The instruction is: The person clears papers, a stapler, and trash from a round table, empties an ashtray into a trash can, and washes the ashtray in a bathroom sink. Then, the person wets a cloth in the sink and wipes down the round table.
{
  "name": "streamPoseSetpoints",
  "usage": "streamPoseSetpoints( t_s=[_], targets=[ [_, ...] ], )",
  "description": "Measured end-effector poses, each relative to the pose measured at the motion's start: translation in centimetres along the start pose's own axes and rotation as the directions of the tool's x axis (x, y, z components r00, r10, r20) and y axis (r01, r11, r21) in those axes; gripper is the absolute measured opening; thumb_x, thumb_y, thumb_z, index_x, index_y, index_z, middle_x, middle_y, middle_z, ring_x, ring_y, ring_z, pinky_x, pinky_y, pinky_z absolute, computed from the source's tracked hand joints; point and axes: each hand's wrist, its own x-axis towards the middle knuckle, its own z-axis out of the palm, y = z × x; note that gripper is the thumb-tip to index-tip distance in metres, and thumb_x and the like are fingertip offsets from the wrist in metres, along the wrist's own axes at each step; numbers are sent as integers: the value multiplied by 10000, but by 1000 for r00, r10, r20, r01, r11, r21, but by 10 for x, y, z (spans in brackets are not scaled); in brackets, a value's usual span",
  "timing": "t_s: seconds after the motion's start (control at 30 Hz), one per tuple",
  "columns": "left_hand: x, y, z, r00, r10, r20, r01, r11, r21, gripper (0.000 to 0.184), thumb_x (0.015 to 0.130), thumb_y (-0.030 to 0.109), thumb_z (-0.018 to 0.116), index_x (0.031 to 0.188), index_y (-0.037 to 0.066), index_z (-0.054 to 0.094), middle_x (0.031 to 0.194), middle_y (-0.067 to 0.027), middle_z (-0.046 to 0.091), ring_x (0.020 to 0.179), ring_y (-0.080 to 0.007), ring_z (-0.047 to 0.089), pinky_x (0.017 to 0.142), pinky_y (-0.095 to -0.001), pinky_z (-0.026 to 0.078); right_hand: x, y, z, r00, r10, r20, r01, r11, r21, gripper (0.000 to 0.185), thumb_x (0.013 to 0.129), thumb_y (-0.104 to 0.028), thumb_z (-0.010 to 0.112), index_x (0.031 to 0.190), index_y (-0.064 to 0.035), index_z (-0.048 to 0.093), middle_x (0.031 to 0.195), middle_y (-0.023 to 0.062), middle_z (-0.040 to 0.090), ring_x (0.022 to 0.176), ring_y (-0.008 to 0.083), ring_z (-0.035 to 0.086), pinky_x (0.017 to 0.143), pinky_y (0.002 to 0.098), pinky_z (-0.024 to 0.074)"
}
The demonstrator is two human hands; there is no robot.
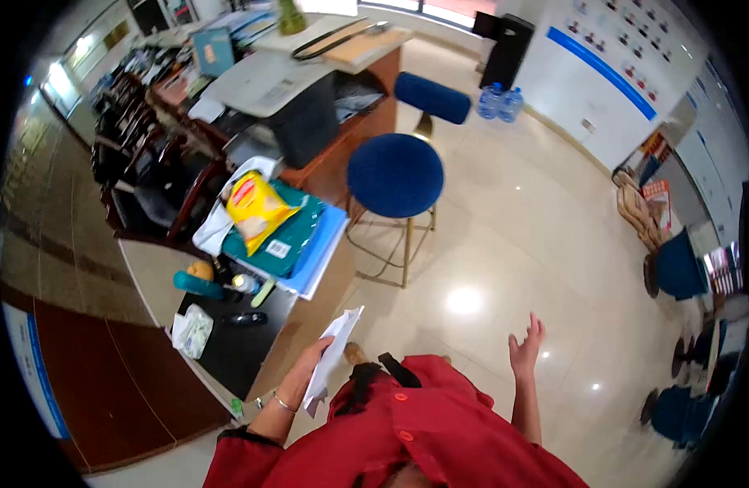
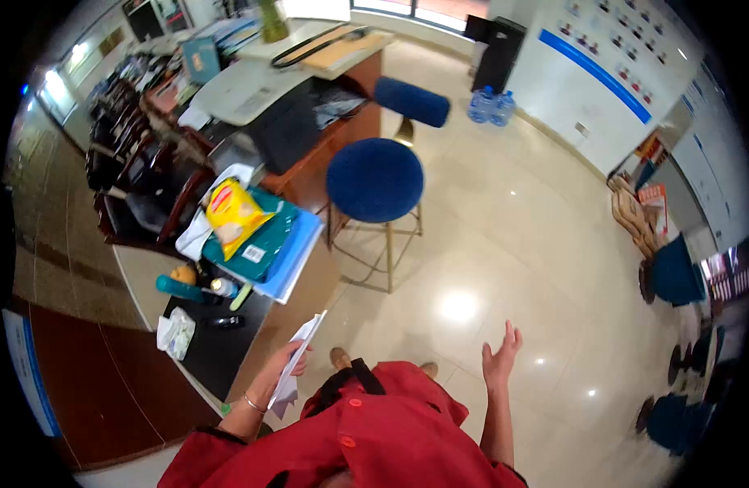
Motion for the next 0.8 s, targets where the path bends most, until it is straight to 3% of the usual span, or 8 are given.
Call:
streamPoseSetpoints(
  t_s=[0.1,0.17,0.27,0.37,0.43,0.47,0.57,0.8],
  targets=[
    [35,-3,72,992,82,100,-100,976,194,296,879,299,357,893,36,491,473,24,294,363,-83,278,341,-220,233,-28,70,-54,961,256,-104,-248,965,85,675,683,-8,577,1284,-96,282,1285,193,216,1082,293,383,867,368,389],
    [57,-12,124,998,-17,68,0,968,252,281,876,279,372,934,28,484,494,22,314,376,-81,295,353,-213,245,-48,137,-90,942,290,-171,-278,956,88,670,682,-10,577,1281,-96,288,1275,184,230,1063,285,395,849,362,399],
    [105,-45,204,904,-126,409,76,988,136,344,845,314,431,983,8,505,523,11,370,431,-100,354,411,-239,319,-84,225,-136,863,371,-342,-353,928,116,664,675,-11,582,1272,-91,301,1253,176,257,1026,275,413,818,351,415],
    [157,-73,267,687,-255,680,104,961,255,361,861,301,387,1059,12,474,515,4,365,422,-127,352,396,-257,312,-129,257,-178,763,447,-467,-420,892,167,657,660,-14,599,1251,-70,318,1215,173,297,993,269,419,785,336,426],
    [176,-90,286,474,-301,828,372,920,122,355,859,285,390,1083,21,467,495,2,336,398,-120,328,372,-257,282,-126,263,-182,738,417,-531,-404,903,148,603,660,-29,573,1222,-46,354,1162,160,347,1025,255,409,758,307,462],
    [169,-87,324,596,-379,708,369,912,177,329,858,280,395,1053,26,471,476,7,309,382,-117,310,362,-249,261,-127,262,-195,682,491,-542,-445,867,224,603,662,-42,580,1221,-49,354,1163,163,345,1006,255,428,756,309,464],
    [183,-91,398,713,-482,509,317,869,380,285,849,286,422,977,37,474,451,14,281,359,-111,284,347,-240,230,-132,269,-208,553,637,-537,-520,767,375,605,667,-64,592,1223,-55,353,1167,173,341,964,257,466,752,312,468],
    [226,-158,621,745,-536,396,120,693,711,296,798,337,515,859,51,468,431,14,292,334,-95,259,337,-233,216,-160,395,-243,323,803,-500,-677,565,470,570,675,-109,607,1197,-51,386,1192,197,326,945,268,500,773,324,463]
  ],
)
